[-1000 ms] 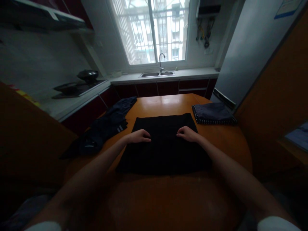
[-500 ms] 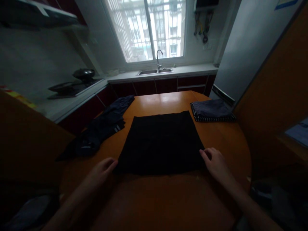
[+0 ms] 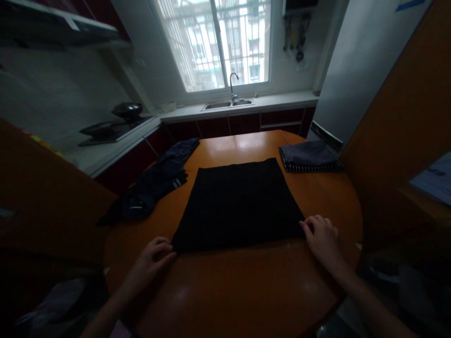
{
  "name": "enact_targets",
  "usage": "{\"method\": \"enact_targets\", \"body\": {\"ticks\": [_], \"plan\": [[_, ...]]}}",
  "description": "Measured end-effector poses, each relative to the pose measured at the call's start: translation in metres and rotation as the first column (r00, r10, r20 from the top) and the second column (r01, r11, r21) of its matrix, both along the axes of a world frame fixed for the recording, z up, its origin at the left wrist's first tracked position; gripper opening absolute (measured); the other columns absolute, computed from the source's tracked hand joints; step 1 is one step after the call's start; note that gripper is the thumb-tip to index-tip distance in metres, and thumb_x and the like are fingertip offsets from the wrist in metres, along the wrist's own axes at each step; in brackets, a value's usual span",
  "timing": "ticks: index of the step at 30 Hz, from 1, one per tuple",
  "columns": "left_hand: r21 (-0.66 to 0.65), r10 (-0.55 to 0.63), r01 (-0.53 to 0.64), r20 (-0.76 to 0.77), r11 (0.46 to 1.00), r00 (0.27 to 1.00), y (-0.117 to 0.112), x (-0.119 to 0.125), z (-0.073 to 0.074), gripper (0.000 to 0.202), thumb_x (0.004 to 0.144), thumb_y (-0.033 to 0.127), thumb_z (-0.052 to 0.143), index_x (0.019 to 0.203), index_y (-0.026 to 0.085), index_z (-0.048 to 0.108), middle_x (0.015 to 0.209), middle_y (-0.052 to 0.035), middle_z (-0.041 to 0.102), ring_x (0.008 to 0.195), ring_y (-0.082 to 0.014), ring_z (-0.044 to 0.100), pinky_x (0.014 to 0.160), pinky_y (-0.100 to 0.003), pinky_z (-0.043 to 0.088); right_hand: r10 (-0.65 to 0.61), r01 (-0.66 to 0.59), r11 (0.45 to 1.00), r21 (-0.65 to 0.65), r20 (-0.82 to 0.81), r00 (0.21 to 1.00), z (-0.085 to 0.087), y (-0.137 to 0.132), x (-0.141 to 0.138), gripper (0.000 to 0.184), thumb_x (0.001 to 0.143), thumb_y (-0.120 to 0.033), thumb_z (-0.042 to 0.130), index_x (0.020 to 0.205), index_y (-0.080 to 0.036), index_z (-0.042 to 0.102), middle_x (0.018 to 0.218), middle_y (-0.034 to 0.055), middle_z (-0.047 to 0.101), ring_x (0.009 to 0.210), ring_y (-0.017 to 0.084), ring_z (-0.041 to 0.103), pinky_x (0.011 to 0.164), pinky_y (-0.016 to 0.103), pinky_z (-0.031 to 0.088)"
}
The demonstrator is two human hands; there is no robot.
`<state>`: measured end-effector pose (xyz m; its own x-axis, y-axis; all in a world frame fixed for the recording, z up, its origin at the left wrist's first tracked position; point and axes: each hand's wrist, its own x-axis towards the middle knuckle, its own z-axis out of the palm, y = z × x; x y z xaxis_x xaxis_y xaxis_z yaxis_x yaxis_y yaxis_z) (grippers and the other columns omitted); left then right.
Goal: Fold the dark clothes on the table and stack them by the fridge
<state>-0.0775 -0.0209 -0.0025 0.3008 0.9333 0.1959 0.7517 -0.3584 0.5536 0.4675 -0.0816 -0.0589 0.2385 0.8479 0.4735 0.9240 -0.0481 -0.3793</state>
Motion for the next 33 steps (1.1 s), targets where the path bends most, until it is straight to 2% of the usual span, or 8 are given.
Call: {"method": "enact_targets", "body": {"ticks": [5,7,10,13,20,26,29,33], "plan": [[0.226,0.15,-0.136,-0.042,0.965,0.988,0.015,0.041,0.028,0.029,0.098,0.042,0.049,0.106,0.02,0.067,0.111,-0.0104,0.063,0.105,-0.027,0.063,0.096,-0.045,0.052,0.005,-0.01,0.997,0.07,0.07,0.998,0.028,0.028,-0.04,0.033,0.1,-0.038,0.041,0.113,-0.02,0.065,0.116,0.0156,0.066,0.107,0.033,0.059,0.086,0.049,0.047],[0.251,0.014,0.005,-0.075,0.968,0.997,0.035,0.087,0.036,0.031,0.101,0.034,0.043,0.121,0.02,0.063,0.125,-0.0107,0.061,0.117,-0.025,0.059,0.105,-0.043,0.047,0.156,-0.157,0.987,0.015,0.072,0.985,0.042,0.053,-0.076,0.036,0.101,-0.035,0.039,0.122,-0.018,0.063,0.13,0.0154,0.062,0.121,0.03,0.055,0.099,0.048,0.044],[0.182,-0.243,0.282,-0.209,0.942,0.947,0.069,0.152,0.026,0.04,0.103,0.032,0.04,0.139,0.021,0.054,0.147,-0.0102,0.052,0.135,-0.0237,0.05,0.115,-0.043,0.038,0.39,-0.372,0.917,-0.145,0.126,0.912,0.045,0.093,-0.125,0.045,0.102,-0.036,0.038,0.14,-0.019,0.054,0.154,0.013,0.045,0.144,0.029,0.036,0.115,0.05,0.03],[0.053,-0.289,0.329,-0.359,0.943,0.888,0.093,0.174,-0.002,0.054,0.103,0.044,0.043,0.153,0.025,0.038,0.162,-0.0093,0.034,0.15,-0.0297,0.028,0.121,-0.054,0.024,0.445,-0.391,0.864,-0.316,0.118,0.888,0.03,0.124,-0.133,0.055,0.102,-0.047,0.037,0.151,-0.022,0.043,0.162,0.0104,0.035,0.151,0.028,0.025,0.12,0.055,0.02],[-0.023,-0.195,0.202,-0.393,0.979,0.899,0.11,0.134,-0.03,0.062,0.104,0.053,0.03,0.16,0.025,0.025,0.165,-0.0093,0.025,0.154,-0.0279,0.018,0.123,-0.053,0.015,0.232,-0.184,0.9,-0.394,0.079,0.969,0.004,0.143,-0.048,0.057,0.103,-0.048,0.031,0.15,-0.021,0.045,0.162,0.0102,0.035,0.151,0.028,0.026,0.121,0.057,0.016],[0.024,0.174,-0.176,-0.346,0.984,0.922,0.146,0.093,-0.021,0.055,0.099,0.039,0.043,0.148,0.013,0.045,0.15,-0.0206,0.047,0.14,-0.0353,0.043,0.113,-0.049,0.035,-0.066,0.041,0.964,-0.263,-0.088,0.994,0.017,0.155,0.001,0.037,0.093,-0.023,0.047,0.122,-0.012,0.068,0.125,0.0198,0.068,0.116,0.029,0.063,0.101,0.042,0.046],[-0.056,0.26,-0.28,-0.234,0.958,0.937,0.154,0.063,-0.014,0.055,0.087,0.037,0.06,0.134,0.009,0.056,0.13,-0.0232,0.06,0.123,-0.0374,0.059,0.104,-0.049,0.045,-0.165,0.064,0.912,-0.405,-0.221,0.961,0.029,0.156,0.013,0.024,0.088,-0.026,0.06,0.104,-0.012,0.072,0.103,0.0175,0.074,0.095,0.027,0.071,0.081,0.034,0.053],[-0.448,0.212,-0.136,0.124,0.883,0.969,0.142,0.038,-0.008,0.065,0.071,0.045,0.076,0.125,0.014,0.058,0.115,-0.016,0.07,0.101,-0.0324,0.07,0.082,-0.041,0.058,-0.219,-0.141,0.786,-0.602,-0.484,0.847,0.04,0.137,0.012,0.021,0.08,-0.035,0.074,0.079,-0.014,0.071,0.082,0.0126,0.075,0.078,0.024,0.072,0.064,0.028,0.054]]}}
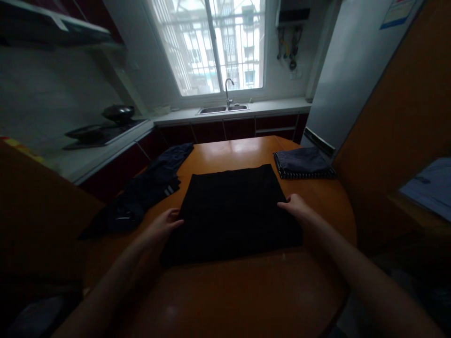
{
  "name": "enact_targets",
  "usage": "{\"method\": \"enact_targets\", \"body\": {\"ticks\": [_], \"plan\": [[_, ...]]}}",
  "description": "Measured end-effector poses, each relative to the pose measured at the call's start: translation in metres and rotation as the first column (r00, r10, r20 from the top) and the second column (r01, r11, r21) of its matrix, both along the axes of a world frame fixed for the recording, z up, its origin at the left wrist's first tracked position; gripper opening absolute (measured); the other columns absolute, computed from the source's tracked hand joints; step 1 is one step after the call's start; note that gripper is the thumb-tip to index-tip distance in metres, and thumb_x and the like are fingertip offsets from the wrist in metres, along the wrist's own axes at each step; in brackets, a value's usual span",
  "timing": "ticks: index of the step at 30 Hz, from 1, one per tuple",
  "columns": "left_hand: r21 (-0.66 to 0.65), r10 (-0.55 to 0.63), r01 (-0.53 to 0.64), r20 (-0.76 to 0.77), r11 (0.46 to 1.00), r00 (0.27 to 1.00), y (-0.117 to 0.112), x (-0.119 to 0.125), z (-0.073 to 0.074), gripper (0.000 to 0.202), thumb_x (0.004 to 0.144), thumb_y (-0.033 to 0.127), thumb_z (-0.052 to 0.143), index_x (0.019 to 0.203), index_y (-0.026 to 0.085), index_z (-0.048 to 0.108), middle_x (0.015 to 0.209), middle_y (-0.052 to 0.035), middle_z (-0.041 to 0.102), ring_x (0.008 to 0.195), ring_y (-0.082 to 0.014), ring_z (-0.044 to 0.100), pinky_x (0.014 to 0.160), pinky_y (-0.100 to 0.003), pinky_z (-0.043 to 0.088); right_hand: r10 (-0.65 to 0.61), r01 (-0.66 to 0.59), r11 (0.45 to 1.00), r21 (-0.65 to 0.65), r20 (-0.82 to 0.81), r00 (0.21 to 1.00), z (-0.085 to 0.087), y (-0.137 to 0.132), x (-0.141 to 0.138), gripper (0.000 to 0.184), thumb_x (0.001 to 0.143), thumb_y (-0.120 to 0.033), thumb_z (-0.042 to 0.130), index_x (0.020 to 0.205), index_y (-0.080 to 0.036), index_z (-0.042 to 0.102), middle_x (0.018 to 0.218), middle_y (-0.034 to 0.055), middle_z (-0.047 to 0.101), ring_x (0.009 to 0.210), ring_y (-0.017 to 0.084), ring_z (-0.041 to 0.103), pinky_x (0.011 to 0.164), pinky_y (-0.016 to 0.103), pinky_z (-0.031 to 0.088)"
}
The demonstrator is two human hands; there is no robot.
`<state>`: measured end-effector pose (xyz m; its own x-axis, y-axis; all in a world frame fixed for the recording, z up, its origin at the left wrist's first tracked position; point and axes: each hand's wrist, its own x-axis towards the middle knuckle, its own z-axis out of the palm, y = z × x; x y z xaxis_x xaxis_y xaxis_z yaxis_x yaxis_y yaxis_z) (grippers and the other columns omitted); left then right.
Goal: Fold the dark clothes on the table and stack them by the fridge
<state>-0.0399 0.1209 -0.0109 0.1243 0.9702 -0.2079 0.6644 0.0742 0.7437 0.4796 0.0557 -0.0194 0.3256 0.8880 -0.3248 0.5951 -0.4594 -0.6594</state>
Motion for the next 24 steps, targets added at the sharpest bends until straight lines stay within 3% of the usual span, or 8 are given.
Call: {"method": "enact_targets", "body": {"ticks": [4,6,8,10,13,17,21,24], "plan": [[-0.185,0.034,0.008,0.223,0.983,0.974,-0.017,0.0,0.008,0.089,0.062,0.051,0.083,0.138,0.019,0.049,0.106,-0.0117,0.074,0.092,-0.032,0.073,0.073,-0.042,0.059,0.05,-0.076,0.995,-0.06,-0.36,0.932,0.011,-0.026,-0.006,0.015,0.078,-0.034,0.074,0.08,-0.019,0.074,0.084,0.008,0.078,0.082,0.023,0.074,0.068,0.028,0.059],[-0.119,-0.021,0.056,0.281,0.991,0.959,-0.022,0.005,0.013,0.087,0.064,0.051,0.082,0.14,0.023,0.05,0.114,-0.0106,0.073,0.101,-0.0316,0.071,0.083,-0.044,0.058,0.055,-0.084,0.995,-0.048,-0.436,0.898,0.018,-0.032,-0.007,0.013,0.077,-0.03,0.074,0.085,-0.02,0.074,0.087,0.0072,0.079,0.084,0.024,0.074,0.071,0.029,0.06],[0.024,-0.104,0.101,0.257,0.995,0.961,-0.025,0.009,0.016,0.069,0.07,0.052,0.077,0.131,0.024,0.061,0.123,-0.0094,0.07,0.113,-0.0315,0.067,0.096,-0.045,0.054,0.023,-0.031,0.999,-0.012,-0.428,0.904,0.022,-0.034,-0.007,0.013,0.075,-0.025,0.074,0.086,-0.019,0.071,0.085,0.0062,0.078,0.081,0.022,0.073,0.069,0.028,0.059],[0.14,-0.152,0.128,0.176,0.982,0.973,-0.028,0.01,0.013,0.052,0.077,0.053,0.071,0.119,0.023,0.07,0.124,-0.0088,0.07,0.119,-0.0317,0.063,0.104,-0.046,0.048,-0.031,0.046,0.998,0.034,-0.358,0.933,0.02,-0.034,-0.005,0.013,0.073,-0.023,0.075,0.083,-0.019,0.068,0.079,0.0047,0.076,0.073,0.02,0.071,0.063,0.026,0.056],[0.23,-0.157,0.14,0.055,0.963,0.986,-0.036,0.005,0.001,0.043,0.083,0.049,0.062,0.116,0.023,0.072,0.113,-0.0084,0.071,0.112,-0.0298,0.064,0.102,-0.046,0.048,-0.071,0.09,0.992,0.085,-0.209,0.975,0.005,-0.044,0.0,0.02,0.07,-0.026,0.079,0.078,-0.019,0.062,0.073,0.0031,0.071,0.066,0.019,0.067,0.057,0.026,0.051],[0.239,-0.14,0.174,-0.152,0.955,0.978,-0.048,-0.008,-0.013,0.041,0.086,0.041,0.056,0.119,0.024,0.071,0.092,-0.0064,0.062,0.088,-0.025,0.064,0.087,-0.042,0.054,0.036,-0.046,0.994,0.1,0.098,0.994,-0.012,-0.073,0.004,0.024,0.073,-0.033,0.078,0.08,-0.02,0.058,0.079,0.0066,0.071,0.072,0.022,0.067,0.061,0.03,0.05],[0.347,-0.06,0.203,-0.383,0.916,0.922,-0.049,0.008,0.0,0.046,0.086,0.039,0.058,0.128,0.02,0.066,0.11,-0.0113,0.056,0.097,-0.028,0.062,0.092,-0.044,0.052,0.094,-0.204,0.967,0.155,0.527,0.845,0.006,-0.076,-0.016,0.032,0.083,-0.043,0.07,0.105,-0.021,0.064,0.099,0.0161,0.071,0.093,0.033,0.067,0.077,0.041,0.05],[0.437,-0.127,0.355,-0.471,0.826,0.873,-0.038,0.051,0.019,0.043,0.095,0.039,0.051,0.133,0.022,0.06,0.13,-0.0122,0.053,0.116,-0.0295,0.055,0.104,-0.044,0.044,0.187,-0.427,0.867,0.258,0.626,0.757,0.024,-0.047,-0.051,0.033,0.095,-0.037,0.051,0.122,-0.022,0.064,0.124,0.0161,0.065,0.114,0.033,0.06,0.094,0.044,0.047]]}}
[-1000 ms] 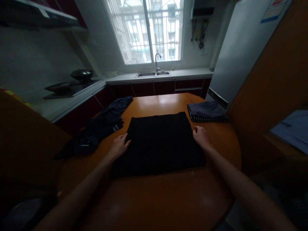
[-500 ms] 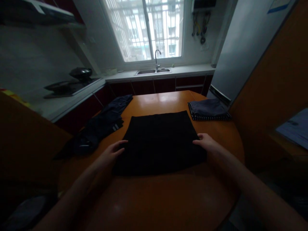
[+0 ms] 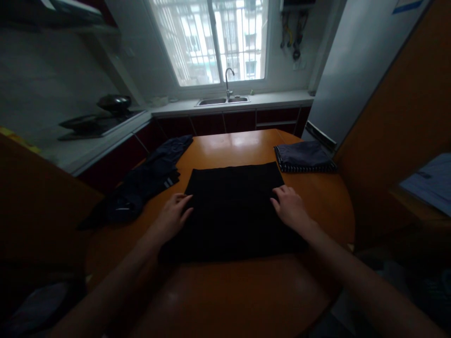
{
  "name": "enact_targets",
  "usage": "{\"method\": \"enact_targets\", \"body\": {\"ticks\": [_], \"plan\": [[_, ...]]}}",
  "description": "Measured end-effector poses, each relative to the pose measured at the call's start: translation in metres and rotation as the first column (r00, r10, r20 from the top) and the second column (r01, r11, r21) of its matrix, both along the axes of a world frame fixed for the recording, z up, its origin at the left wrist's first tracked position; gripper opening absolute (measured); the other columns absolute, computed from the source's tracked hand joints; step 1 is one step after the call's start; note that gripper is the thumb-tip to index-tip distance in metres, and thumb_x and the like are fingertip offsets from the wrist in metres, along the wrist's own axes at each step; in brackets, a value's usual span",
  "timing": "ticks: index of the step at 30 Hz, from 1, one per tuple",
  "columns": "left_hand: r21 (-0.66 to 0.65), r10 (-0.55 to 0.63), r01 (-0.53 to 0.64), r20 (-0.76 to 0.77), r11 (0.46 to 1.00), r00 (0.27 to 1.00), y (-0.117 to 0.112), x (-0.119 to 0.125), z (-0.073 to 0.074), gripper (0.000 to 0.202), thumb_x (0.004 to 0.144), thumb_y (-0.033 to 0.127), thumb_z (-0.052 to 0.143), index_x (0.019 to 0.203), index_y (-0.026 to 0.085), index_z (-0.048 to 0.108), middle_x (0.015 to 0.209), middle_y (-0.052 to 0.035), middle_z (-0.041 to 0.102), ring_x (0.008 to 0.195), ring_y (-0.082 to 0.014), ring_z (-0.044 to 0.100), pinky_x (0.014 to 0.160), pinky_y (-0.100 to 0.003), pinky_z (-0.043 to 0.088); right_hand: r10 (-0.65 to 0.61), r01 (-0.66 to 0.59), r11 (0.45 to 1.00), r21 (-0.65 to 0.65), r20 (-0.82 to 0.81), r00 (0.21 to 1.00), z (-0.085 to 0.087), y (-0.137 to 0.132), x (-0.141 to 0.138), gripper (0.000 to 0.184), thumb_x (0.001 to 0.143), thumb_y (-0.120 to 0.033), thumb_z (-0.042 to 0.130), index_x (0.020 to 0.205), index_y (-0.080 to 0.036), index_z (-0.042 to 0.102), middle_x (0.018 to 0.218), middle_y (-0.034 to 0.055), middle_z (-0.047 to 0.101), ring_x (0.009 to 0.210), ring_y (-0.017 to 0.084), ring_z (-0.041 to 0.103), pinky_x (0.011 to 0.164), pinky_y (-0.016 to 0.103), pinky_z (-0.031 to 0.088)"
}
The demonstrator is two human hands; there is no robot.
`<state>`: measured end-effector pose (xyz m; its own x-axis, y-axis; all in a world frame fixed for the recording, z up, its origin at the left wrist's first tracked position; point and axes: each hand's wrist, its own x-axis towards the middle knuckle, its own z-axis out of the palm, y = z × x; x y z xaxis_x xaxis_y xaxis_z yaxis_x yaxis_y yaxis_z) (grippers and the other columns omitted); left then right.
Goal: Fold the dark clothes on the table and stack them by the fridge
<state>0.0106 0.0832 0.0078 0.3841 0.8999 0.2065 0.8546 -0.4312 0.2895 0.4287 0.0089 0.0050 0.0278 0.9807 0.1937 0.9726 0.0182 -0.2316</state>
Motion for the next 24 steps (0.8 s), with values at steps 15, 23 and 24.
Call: {"method": "enact_targets", "body": {"ticks": [15,23,24], "plan": [[-0.075,-0.23,0.225,-0.066,0.971,0.971,0.041,0.051,-0.029,0.029,0.103,0.036,0.042,0.093,0.02,0.064,0.099,-0.0061,0.062,0.097,-0.0239,0.058,0.085,-0.039,0.044,0.147,-0.226,0.928,-0.297,-0.264,0.953,-0.002,0.041,0.007,0.032,0.099,-0.036,0.048,0.08,-0.021,0.068,0.082,0.0064,0.071,0.077,0.02,0.067,0.071,0.029,0.047],[-0.043,-0.364,0.362,-0.077,0.931,0.928,0.017,0.062,0.001,0.039,0.104,0.035,0.04,0.137,0.022,0.055,0.143,-0.0117,0.054,0.131,-0.0264,0.05,0.111,-0.046,0.037,0.002,-0.003,1.0,0.001,0.141,0.99,-0.01,0.022,-0.017,0.04,0.096,-0.038,0.053,0.13,-0.019,0.062,0.137,0.0197,0.06,0.129,0.036,0.053,0.104,0.051,0.043],[-0.058,-0.422,0.419,-0.076,0.906,0.903,0.01,0.065,0.002,0.045,0.104,0.038,0.04,0.146,0.025,0.048,0.153,-0.0102,0.046,0.141,-0.0265,0.042,0.117,-0.048,0.03,0.094,-0.097,0.995,0.017,0.112,0.989,-0.013,0.018,-0.02,0.045,0.098,-0.038,0.049,0.139,-0.021,0.056,0.147,0.0167,0.052,0.138,0.034,0.045,0.111,0.052,0.038]]}}
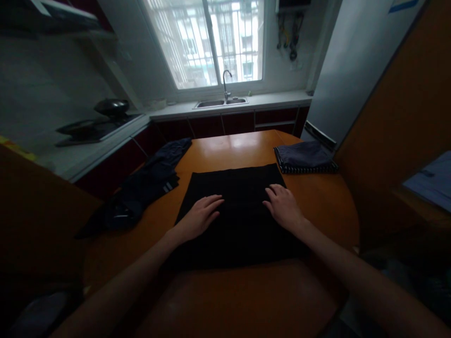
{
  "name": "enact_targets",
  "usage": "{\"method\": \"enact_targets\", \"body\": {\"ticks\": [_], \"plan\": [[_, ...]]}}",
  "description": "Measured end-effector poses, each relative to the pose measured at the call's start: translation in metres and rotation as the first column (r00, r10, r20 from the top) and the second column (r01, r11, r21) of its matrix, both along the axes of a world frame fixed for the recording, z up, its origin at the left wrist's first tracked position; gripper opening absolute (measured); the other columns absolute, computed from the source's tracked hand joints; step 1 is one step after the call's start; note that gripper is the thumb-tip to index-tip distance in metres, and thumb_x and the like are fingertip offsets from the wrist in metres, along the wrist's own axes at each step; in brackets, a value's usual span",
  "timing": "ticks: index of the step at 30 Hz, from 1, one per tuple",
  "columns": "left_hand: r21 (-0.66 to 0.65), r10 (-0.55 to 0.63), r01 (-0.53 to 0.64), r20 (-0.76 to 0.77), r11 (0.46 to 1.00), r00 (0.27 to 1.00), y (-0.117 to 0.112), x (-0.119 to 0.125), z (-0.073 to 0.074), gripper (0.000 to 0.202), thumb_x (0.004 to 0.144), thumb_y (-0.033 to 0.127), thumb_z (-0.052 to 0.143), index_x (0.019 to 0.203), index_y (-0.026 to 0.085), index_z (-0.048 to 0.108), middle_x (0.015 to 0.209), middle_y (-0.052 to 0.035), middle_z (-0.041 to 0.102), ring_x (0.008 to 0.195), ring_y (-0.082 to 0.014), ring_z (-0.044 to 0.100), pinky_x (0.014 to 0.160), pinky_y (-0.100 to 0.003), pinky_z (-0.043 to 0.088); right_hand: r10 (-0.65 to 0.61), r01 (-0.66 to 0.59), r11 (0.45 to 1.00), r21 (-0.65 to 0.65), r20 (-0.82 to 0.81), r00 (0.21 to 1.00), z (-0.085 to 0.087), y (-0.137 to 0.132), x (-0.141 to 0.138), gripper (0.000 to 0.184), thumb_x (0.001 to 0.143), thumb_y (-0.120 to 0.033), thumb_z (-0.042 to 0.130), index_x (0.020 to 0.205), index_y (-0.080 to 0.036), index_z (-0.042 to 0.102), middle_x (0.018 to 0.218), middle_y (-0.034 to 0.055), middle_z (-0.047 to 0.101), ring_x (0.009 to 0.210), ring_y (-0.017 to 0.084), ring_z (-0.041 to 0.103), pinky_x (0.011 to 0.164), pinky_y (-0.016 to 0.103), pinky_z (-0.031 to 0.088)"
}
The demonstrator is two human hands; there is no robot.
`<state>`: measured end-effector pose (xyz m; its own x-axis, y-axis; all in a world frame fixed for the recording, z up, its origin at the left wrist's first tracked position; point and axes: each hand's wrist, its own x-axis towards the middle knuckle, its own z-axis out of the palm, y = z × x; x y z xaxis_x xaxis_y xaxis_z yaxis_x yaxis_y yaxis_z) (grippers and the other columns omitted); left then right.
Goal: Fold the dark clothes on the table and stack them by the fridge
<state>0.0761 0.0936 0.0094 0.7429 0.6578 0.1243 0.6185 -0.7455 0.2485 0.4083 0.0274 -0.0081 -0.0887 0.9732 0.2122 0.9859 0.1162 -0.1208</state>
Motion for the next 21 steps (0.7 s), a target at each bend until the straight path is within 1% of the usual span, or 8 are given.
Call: {"method": "enact_targets", "body": {"ticks": [3,6,9,11,13,15,17,21], "plan": [[-0.082,-0.101,0.096,-0.068,0.992,0.993,-0.015,0.001,-0.008,0.057,0.104,0.048,0.04,0.158,0.033,0.028,0.166,-0.005,0.026,0.153,-0.0273,0.021,0.123,-0.052,0.015,0.202,-0.208,0.976,-0.067,-0.087,0.976,-0.017,-0.011,0.0,0.056,0.1,-0.043,0.042,0.154,-0.029,0.039,0.162,0.0068,0.034,0.151,0.027,0.027,0.121,0.052,0.023],[-0.143,-0.072,0.055,-0.12,0.988,0.99,-0.001,-0.019,-0.022,0.06,0.104,0.049,0.038,0.16,0.036,0.02,0.167,-0.0035,0.021,0.154,-0.0266,0.017,0.123,-0.052,0.012,0.144,-0.157,0.979,-0.131,-0.1,0.984,-0.033,-0.012,0.02,0.057,0.1,-0.047,0.04,0.154,-0.029,0.039,0.163,0.0067,0.033,0.152,0.027,0.024,0.122,0.055,0.018],[-0.126,0.112,-0.13,-0.144,0.983,0.983,0.05,-0.05,-0.03,0.061,0.102,0.048,0.04,0.159,0.032,0.025,0.166,-0.0067,0.023,0.154,-0.0301,0.017,0.122,-0.055,0.012,0.027,-0.036,0.996,-0.08,-0.114,0.993,-0.031,0.013,0.047,0.051,0.1,-0.042,0.038,0.145,-0.022,0.053,0.158,0.0116,0.042,0.149,0.029,0.032,0.12,0.053,0.025],[-0.085,0.281,-0.291,-0.117,0.953,0.953,0.098,-0.064,-0.031,0.066,0.099,0.049,0.044,0.157,0.022,0.031,0.165,-0.0137,0.026,0.152,-0.0337,0.02,0.12,-0.055,0.017,-0.016,0.017,1.0,0.008,-0.118,0.993,-0.018,0.048,0.06,0.047,0.1,-0.035,0.039,0.137,-0.015,0.06,0.151,0.0161,0.049,0.143,0.029,0.04,0.119,0.047,0.03],[-0.085,0.384,-0.387,-0.056,0.918,0.922,0.145,-0.069,-0.027,0.071,0.094,0.05,0.05,0.153,0.013,0.037,0.161,-0.0197,0.031,0.149,-0.0339,0.027,0.119,-0.048,0.023,0.002,0.001,0.997,0.072,-0.052,0.999,-0.003,0.092,0.067,0.044,0.098,-0.027,0.042,0.135,-0.011,0.06,0.15,0.0177,0.049,0.141,0.027,0.042,0.118,0.042,0.031],[-0.128,0.428,-0.427,-0.017,0.895,0.903,0.183,-0.066,-0.02,0.073,0.087,0.051,0.059,0.145,0.009,0.046,0.153,-0.0226,0.042,0.143,-0.0341,0.037,0.116,-0.043,0.029,0.049,-0.05,0.998,0.023,0.06,0.997,0.01,0.135,0.069,0.044,0.093,-0.02,0.049,0.135,-0.01,0.059,0.148,0.0183,0.051,0.14,0.028,0.042,0.117,0.044,0.03],[-0.156,0.471,-0.466,-0.004,0.871,0.882,0.209,-0.06,-0.013,0.069,0.079,0.051,0.068,0.133,0.011,0.057,0.141,-0.0222,0.054,0.134,-0.0346,0.046,0.11,-0.042,0.035,0.076,-0.062,0.994,-0.092,0.158,0.985,0.017,0.172,0.07,0.046,0.089,-0.018,0.056,0.135,-0.014,0.059,0.146,0.0173,0.053,0.14,0.031,0.04,0.116,0.056,0.025],[-0.213,0.501,-0.495,-0.032,0.842,0.865,0.24,-0.05,-0.005,0.045,0.065,0.046,0.08,0.096,0.015,0.07,0.1,-0.0136,0.07,0.1,-0.0289,0.063,0.088,-0.035,0.048,0.069,0.006,0.945,-0.326,0.217,0.974,0.02,0.217,0.078,0.045,0.083,-0.024,0.07,0.128,-0.021,0.064,0.13,0.0153,0.065,0.132,0.038,0.046,0.108,0.072,0.02]]}}
